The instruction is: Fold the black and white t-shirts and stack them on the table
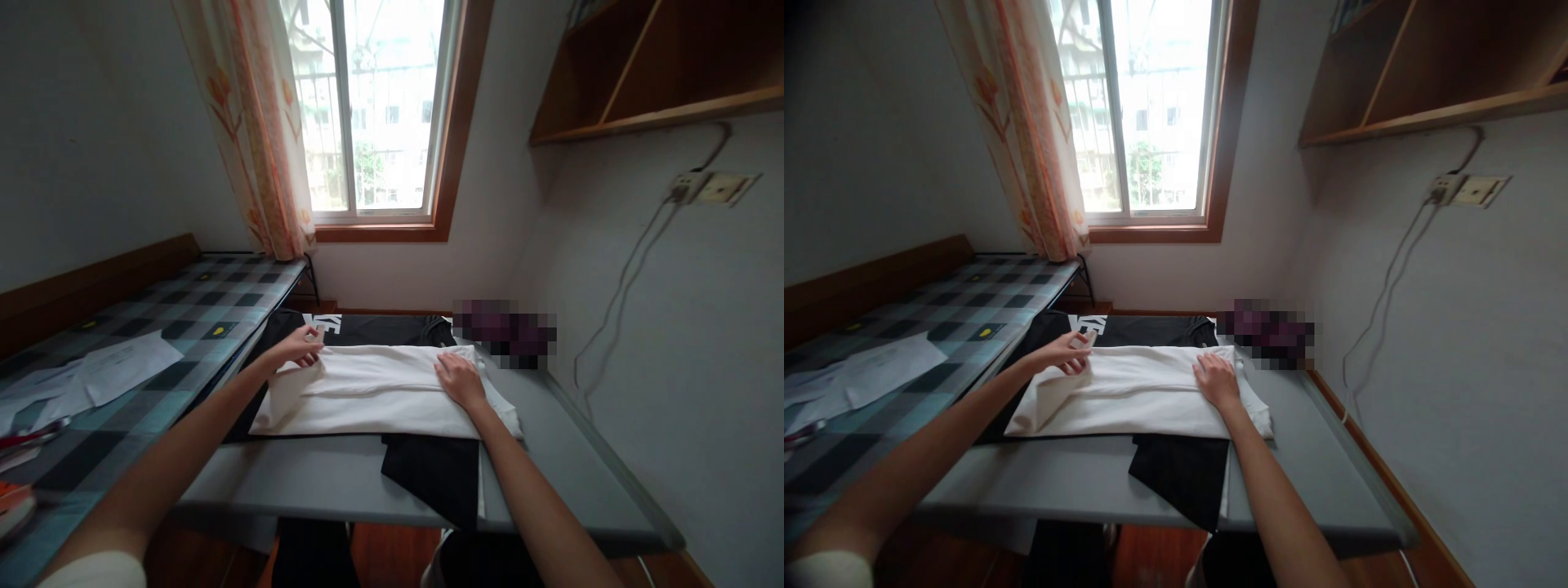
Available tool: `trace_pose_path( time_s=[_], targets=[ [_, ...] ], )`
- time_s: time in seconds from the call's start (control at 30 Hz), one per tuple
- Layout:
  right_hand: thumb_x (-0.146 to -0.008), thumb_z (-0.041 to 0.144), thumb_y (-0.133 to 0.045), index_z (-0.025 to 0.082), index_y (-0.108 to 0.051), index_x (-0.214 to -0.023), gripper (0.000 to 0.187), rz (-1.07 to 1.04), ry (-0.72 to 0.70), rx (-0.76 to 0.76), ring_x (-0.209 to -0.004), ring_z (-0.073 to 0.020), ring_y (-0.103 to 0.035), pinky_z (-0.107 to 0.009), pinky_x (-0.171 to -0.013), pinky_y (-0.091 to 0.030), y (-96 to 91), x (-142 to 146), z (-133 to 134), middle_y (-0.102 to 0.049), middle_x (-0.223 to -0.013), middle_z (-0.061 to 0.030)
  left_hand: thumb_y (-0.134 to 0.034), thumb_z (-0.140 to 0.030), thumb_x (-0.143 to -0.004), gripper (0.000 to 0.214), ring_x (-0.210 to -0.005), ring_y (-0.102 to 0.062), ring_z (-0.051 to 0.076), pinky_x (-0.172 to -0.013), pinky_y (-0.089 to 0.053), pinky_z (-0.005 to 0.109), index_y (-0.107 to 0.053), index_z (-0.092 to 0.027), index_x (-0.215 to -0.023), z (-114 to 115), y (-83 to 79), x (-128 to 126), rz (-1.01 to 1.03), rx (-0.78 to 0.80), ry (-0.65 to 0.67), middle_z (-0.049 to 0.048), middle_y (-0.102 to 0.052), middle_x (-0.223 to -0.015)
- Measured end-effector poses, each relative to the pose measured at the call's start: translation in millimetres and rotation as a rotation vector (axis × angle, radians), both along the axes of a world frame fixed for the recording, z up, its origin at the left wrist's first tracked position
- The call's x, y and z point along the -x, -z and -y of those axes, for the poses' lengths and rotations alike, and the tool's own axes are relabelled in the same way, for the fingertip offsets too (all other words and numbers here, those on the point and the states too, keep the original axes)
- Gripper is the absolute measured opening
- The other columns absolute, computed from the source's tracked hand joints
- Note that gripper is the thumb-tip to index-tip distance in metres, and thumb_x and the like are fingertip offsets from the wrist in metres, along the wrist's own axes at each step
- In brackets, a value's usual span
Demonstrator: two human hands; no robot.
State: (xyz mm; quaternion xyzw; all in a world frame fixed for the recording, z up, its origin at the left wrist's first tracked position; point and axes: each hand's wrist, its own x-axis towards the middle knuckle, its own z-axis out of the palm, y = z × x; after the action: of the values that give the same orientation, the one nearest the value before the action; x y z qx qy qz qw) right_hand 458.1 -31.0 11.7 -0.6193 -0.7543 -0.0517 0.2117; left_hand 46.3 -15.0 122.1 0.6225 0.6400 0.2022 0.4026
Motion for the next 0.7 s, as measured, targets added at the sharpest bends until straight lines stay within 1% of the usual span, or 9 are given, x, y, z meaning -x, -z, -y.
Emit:
trace_pose_path(
  time_s=[0.07, 0.1, 0.17, 0.27, 0.33, 0.4, 0.47, 0.57, 0.7],
  targets=[
    [-0.094, 0.034, -0.041, 0.019, -0.065, -0.118, 0.037, -0.007, 0.003, -0.003, -0.120, -0.0242, -0.055, -0.038, -0.104, -0.035, 0.2, 0.1, 0.6, -0.063, -0.128, -0.0096, -0.066, -0.052, -0.076, 0.058, -0.067, -0.069, 0.019, -0.058, -0.054, 0.028, -0.044, -0.017, -0.117, 2.1, 14.5, -30.8, 0.088, 0.127, 0.103, 0.0057, -0.068, -0.078],
    [-0.094, 0.034, -0.041, 0.019, -0.065, -0.117, 0.036, -0.013, 0.007, -0.001, -0.120, -0.0240, -0.055, -0.038, -0.104, -0.036, 0.5, 0.1, 0.7, -0.063, -0.128, -0.0094, -0.065, -0.053, -0.076, 0.056, -0.068, -0.069, 0.020, -0.059, -0.054, 0.028, -0.046, -0.017, -0.114, 2.4, 20.2, -40.2, 0.106, 0.159, 0.144, 0.0062, -0.068, -0.078],
    [-0.094, 0.034, -0.041, 0.019, -0.066, -0.117, 0.036, -0.027, 0.012, 0.005, -0.119, -0.0237, -0.055, -0.038, -0.104, -0.035, 1.4, -0.1, 0.5, -0.063, -0.128, -0.0090, -0.064, -0.054, -0.078, 0.049, -0.066, -0.069, 0.019, -0.058, -0.054, 0.028, -0.051, -0.016, -0.107, 0.8, 28.1, -48.0, 0.056, 0.143, 0.177, 0.0061, -0.068, -0.075],
    [-0.094, 0.034, -0.042, 0.020, -0.066, -0.116, 0.036, -0.042, 0.012, -0.001, -0.118, -0.0236, -0.055, -0.038, -0.103, -0.036, 2.7, -0.3, -0.4, -0.063, -0.127, -0.0084, -0.062, -0.054, -0.078, 0.043, -0.054, -0.065, 0.018, -0.051, -0.051, 0.025, -0.056, -0.014, -0.092, -3.1, 35.4, -43.5, -0.182, 0.048, 0.133, 0.0047, -0.065, -0.062],
    [-0.093, 0.033, -0.042, 0.020, -0.066, -0.115, 0.035, -0.046, 0.011, -0.012, -0.117, -0.0238, -0.056, -0.038, -0.103, -0.036, 3.0, -0.3, -0.8, -0.064, -0.126, -0.0084, -0.060, -0.059, -0.078, 0.045, -0.048, -0.063, 0.017, -0.048, -0.048, 0.024, -0.058, -0.014, -0.078, -3.3, 41.6, -38.9, -0.320, 0.044, 0.133, 0.0045, -0.062, -0.053],
    [-0.092, 0.032, -0.043, 0.020, -0.066, -0.115, 0.035, -0.049, 0.011, -0.019, -0.117, -0.0239, -0.056, -0.038, -0.102, -0.036, 2.9, -0.2, -1.1, -0.064, -0.126, -0.0086, -0.057, -0.065, -0.076, 0.050, -0.045, -0.061, 0.017, -0.047, -0.047, 0.025, -0.056, -0.015, -0.065, -0.5, 49.8, -37.2, -0.366, 0.091, 0.167, 0.0049, -0.059, -0.047],
    [-0.092, 0.031, -0.044, 0.019, -0.066, -0.116, 0.034, -0.051, 0.008, -0.018, -0.117, -0.0239, -0.056, -0.038, -0.102, -0.036, 2.9, -0.1, -1.1, -0.064, -0.126, -0.0087, -0.059, -0.066, -0.072, 0.052, -0.044, -0.059, 0.017, -0.046, -0.045, 0.025, -0.052, -0.017, -0.058, 3.6, 58.1, -38.1, -0.373, 0.111, 0.196, 0.0044, -0.058, -0.044],
    [-0.091, 0.031, -0.044, 0.020, -0.065, -0.116, 0.034, -0.056, 0.007, -0.012, -0.119, -0.0239, -0.055, -0.038, -0.103, -0.036, 3.0, 0.0, -0.5, -0.064, -0.127, -0.0083, -0.066, -0.058, -0.068, 0.044, -0.043, -0.058, 0.018, -0.045, -0.043, 0.026, -0.051, -0.019, -0.058, 9.0, 65.2, -40.0, -0.397, 0.071, 0.216, 0.0023, -0.056, -0.043],
    [-0.091, 0.028, -0.045, 0.019, -0.065, -0.116, 0.033, -0.049, 0.006, -0.025, -0.117, -0.0244, -0.055, -0.038, -0.101, -0.036, 0.1, 0.0, 2.2, -0.064, -0.125, -0.0086, -0.069, -0.048, -0.065, 0.033, -0.044, -0.057, 0.018, -0.043, -0.041, 0.025, -0.052, -0.019, -0.068, 16.7, 62.3, -38.9, -0.372, 0.097, 0.233, 0.0004, -0.056, -0.047]
  ],
)
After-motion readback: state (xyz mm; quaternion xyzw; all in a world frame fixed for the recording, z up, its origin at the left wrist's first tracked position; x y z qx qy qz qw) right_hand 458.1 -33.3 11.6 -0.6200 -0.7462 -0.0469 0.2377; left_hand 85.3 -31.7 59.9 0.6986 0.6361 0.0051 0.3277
